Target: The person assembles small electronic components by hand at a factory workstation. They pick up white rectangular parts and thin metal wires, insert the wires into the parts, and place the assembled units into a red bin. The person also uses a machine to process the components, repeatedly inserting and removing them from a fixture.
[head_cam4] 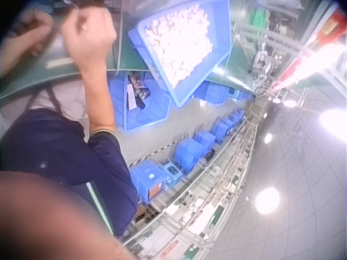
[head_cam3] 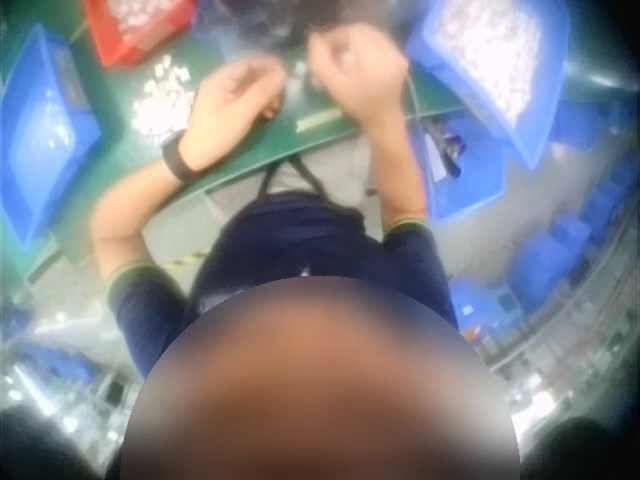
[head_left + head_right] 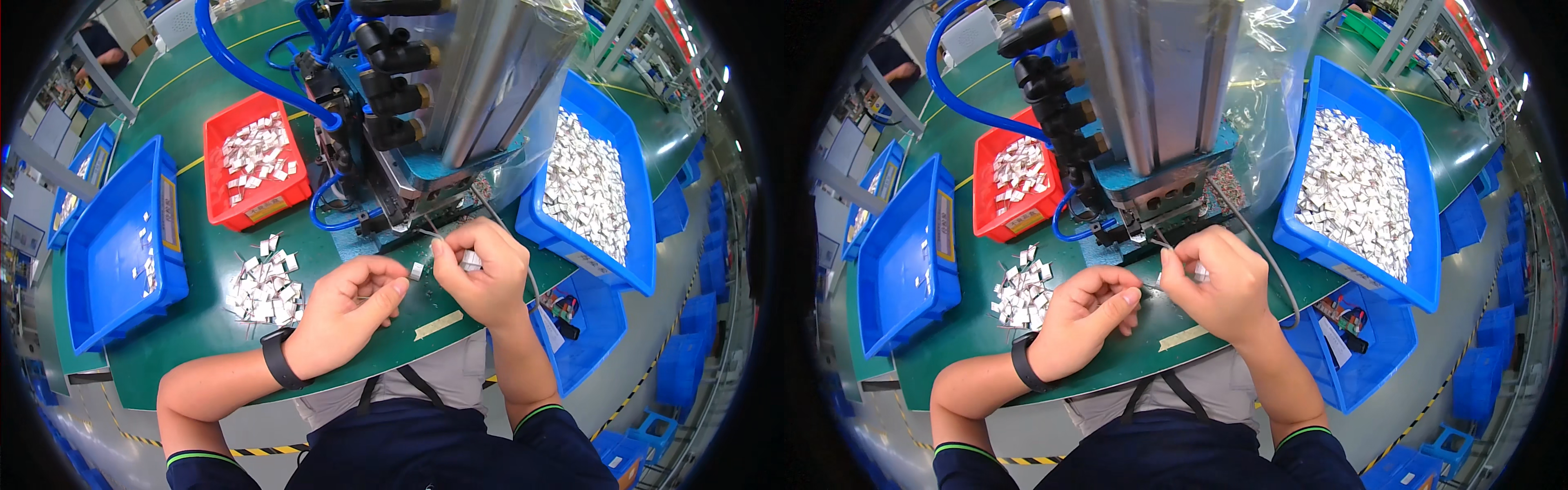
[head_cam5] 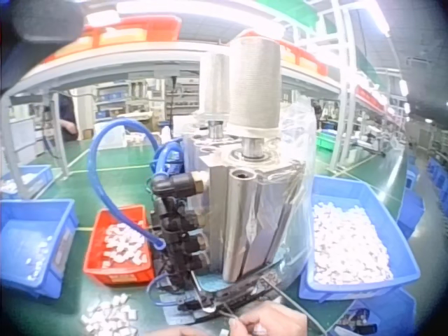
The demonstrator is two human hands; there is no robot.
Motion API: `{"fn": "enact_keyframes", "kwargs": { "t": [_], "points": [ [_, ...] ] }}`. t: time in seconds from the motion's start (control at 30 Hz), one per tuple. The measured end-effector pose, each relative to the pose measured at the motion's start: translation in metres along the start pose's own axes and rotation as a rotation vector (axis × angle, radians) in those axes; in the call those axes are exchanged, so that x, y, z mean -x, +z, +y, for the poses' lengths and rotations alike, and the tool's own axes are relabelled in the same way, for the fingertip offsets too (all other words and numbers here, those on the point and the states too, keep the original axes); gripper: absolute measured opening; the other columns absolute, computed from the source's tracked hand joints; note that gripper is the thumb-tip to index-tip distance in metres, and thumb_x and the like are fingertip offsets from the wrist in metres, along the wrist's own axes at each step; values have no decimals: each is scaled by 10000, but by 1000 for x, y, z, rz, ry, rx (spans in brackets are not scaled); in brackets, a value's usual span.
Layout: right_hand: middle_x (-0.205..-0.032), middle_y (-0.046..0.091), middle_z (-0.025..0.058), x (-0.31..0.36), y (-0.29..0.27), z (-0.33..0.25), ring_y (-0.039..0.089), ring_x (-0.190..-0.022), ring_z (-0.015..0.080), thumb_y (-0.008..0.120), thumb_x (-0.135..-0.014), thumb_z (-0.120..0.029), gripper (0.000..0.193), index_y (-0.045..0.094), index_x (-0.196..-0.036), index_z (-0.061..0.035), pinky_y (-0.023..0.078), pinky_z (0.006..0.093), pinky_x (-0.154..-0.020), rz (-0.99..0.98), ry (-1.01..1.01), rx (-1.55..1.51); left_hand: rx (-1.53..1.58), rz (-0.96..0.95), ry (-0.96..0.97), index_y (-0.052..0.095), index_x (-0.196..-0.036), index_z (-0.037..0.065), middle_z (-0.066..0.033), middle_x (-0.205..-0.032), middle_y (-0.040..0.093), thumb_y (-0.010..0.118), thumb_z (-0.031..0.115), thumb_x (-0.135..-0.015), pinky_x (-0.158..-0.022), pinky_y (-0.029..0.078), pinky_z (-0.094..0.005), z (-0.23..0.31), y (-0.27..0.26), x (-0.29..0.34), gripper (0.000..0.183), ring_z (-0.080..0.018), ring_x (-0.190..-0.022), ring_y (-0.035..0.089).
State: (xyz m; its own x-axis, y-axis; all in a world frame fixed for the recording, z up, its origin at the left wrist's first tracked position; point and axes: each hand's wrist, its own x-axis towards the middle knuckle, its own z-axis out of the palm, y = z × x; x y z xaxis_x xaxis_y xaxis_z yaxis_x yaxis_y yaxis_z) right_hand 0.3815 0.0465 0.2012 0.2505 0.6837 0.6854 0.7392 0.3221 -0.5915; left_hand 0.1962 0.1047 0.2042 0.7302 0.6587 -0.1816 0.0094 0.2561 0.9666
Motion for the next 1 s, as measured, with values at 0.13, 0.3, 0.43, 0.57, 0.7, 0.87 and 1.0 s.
{"fn": "enact_keyframes", "kwargs": {
  "t": [0.13, 0.3, 0.43, 0.57, 0.7, 0.87, 1.0],
  "points": [
    [-635, 601, 59, 1, -2, -3, 576, -549, 166, 732, -712, -4, 142, 596, -697, -42, 443, 272, -504, -99, -3, -149, 99, 12, 29, 556, -1138, -10, -42, -892, 608, 575, 142, -960, -652, 484, -239, 3, 2, -1, 235, -93, -727, 575],
    [-628, 613, 64, 2, -1, -4, 590, -553, 166, 733, -719, -11, 124, 612, -710, -34, 453, 268, -509, -199, 32, -264, 75, -66, 4, 580, -1130, -1, -40, -866, 615, 540, 138, -981, -633, 483, -237, 0, 0, -4, 208, -80, -708, 566],
    [-633, 619, 65, 2, -2, -3, 595, -557, 168, 731, -722, -13, 117, 616, -715, -31, 453, 266, -510, -243, 46, -307, 77, -56, 23, 593, -1098, 2, -36, -850, 617, 543, 143, -980, -626, 481, -231, -1, -2, -4, 190, -77, -701, 566],
    [-646, 619, 65, 4, -3, -2, 595, -563, 159, 738, -717, -23, 117, 622, -713, -25, 455, 267, -513, -273, 65, -319, 88, -36, 43, 597, -1078, 5, -36, -851, 620, 547, 144, -978, -623, 481, -227, -1, -1, -2, 178, -77, -701, 568],
    [-648, 597, 43, 4, -6, -2, 522, -503, 116, 690, -777, -43, 98, 597, -751, -29, 400, 249, -464, -461, 354, -582, 47, -50, 53, 604, -1083, 5, -22, -903, 618, 590, 196, -960, -626, 467, -207, 1, -3, -1, 228, -58, -711, 551],
    [-671, 572, 57, -3, -10, -19, 424, -455, 70, 601, -851, -57, 89, 536, -796, -31, 256, 196, -354, -599, 1170, -1165, 174, -101, 47, 543, -1123, 8, -66, -915, 604, 518, 130, -981, -666, 495, -261, 5, -2, 0, 189, -119, -755, 587],
    [-685, 571, 95, 2, -12, -11, 426, -450, 69, 580, -844, -44, 77, 522, -807, -9, 218, 180, -315, -469, 1219, -1375, 536, -70, -118, 440, -1185, 12, -100, -1012, 544, 446, 9, -944, -735, 501, -302, 10, -2, -2, 242, -188, -847, 602]
  ]
}}
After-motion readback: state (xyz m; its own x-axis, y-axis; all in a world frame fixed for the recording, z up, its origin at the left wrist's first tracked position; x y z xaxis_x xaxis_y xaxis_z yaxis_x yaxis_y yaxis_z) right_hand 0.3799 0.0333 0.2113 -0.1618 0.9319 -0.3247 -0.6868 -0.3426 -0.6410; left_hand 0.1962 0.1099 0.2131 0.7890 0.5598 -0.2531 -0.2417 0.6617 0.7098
